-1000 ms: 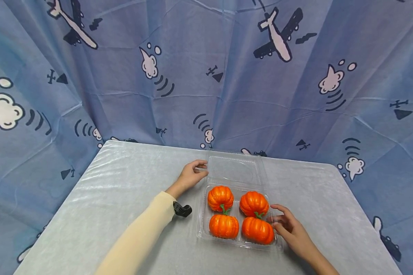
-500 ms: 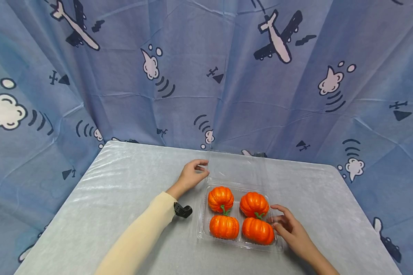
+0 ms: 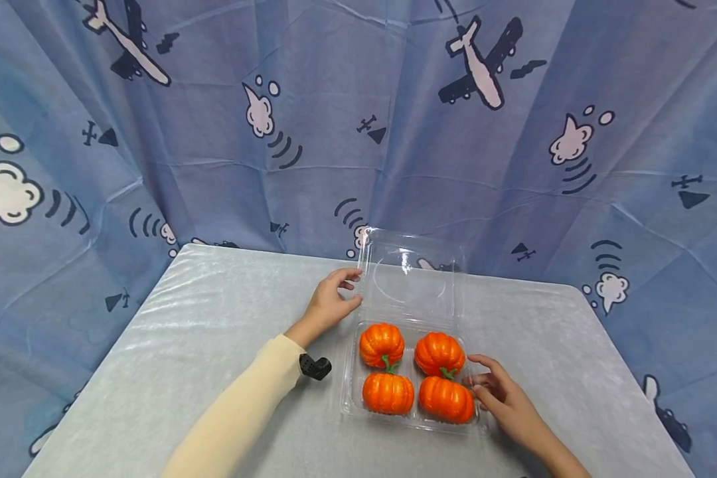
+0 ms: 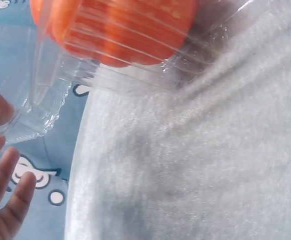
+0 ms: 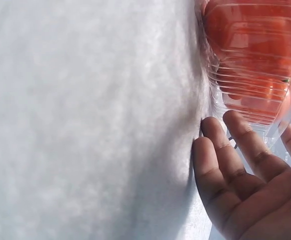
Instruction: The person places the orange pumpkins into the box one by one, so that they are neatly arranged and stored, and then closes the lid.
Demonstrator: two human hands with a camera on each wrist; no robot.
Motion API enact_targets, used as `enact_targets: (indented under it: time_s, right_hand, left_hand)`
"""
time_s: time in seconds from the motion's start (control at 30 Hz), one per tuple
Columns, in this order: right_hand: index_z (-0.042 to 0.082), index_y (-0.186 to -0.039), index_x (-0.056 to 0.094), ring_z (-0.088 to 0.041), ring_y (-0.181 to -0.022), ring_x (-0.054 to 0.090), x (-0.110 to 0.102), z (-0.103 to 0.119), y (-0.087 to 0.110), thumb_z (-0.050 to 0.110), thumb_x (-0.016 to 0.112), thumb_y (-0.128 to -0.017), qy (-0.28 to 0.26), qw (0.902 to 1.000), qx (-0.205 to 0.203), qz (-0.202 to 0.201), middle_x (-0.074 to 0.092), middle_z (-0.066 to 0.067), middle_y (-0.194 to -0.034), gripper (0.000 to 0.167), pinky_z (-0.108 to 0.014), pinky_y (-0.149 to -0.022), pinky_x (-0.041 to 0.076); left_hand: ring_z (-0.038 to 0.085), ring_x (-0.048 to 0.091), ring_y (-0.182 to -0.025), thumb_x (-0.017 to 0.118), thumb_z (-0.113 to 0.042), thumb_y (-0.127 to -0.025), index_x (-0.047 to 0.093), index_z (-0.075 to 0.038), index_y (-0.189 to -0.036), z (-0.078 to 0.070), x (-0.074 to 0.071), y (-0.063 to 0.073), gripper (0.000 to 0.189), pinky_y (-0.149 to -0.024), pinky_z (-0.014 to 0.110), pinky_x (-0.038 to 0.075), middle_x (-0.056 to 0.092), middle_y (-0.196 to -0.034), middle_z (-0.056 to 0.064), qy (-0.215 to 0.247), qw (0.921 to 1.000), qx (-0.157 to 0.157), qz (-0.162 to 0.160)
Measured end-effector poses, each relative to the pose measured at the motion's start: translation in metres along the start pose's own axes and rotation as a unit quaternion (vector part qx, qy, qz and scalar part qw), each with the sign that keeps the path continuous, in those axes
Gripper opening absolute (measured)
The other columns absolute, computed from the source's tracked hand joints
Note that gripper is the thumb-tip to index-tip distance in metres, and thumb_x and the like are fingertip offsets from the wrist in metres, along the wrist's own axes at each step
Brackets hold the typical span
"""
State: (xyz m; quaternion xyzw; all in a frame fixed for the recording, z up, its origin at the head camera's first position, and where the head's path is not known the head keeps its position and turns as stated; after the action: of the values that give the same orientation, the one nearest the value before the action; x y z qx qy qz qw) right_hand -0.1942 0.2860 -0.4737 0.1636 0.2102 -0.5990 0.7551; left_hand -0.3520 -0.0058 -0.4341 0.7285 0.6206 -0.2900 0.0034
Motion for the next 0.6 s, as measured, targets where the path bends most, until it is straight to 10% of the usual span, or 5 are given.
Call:
enact_targets:
  time_s: [0.6]
  right_hand:
    - [0.003, -0.142, 0.034, 0.000, -0.085, 0.064, 0.002, 0.003, 0.004, 0.011, 0.048, -0.100, -0.005, 0.9999, 0.006, -0.010, 0.063, -0.028, -0.112, 0.044, -0.028, -0.062, 0.054]
  left_hand:
    - [0.024, 0.066, -0.091, 0.069, 0.000, -0.077, 0.054, -0.006, -0.131, -0.019, -0.016, 0.002, 0.057, -0.070, 0.031, 0.055, 0.070, -0.103, 0.010, 0.001, 0.9993, 0.030, -0.022]
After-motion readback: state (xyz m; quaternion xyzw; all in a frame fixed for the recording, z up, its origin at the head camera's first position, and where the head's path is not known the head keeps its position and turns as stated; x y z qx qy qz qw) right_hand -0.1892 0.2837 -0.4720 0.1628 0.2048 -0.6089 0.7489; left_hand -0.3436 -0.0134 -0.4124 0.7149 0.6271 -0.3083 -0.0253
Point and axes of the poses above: each hand's wrist, its own y-axis away from the middle knuckle, its own x-axis out of the palm, z = x × y, the point moved 10 cm from there along -y, towards the middle knuckle
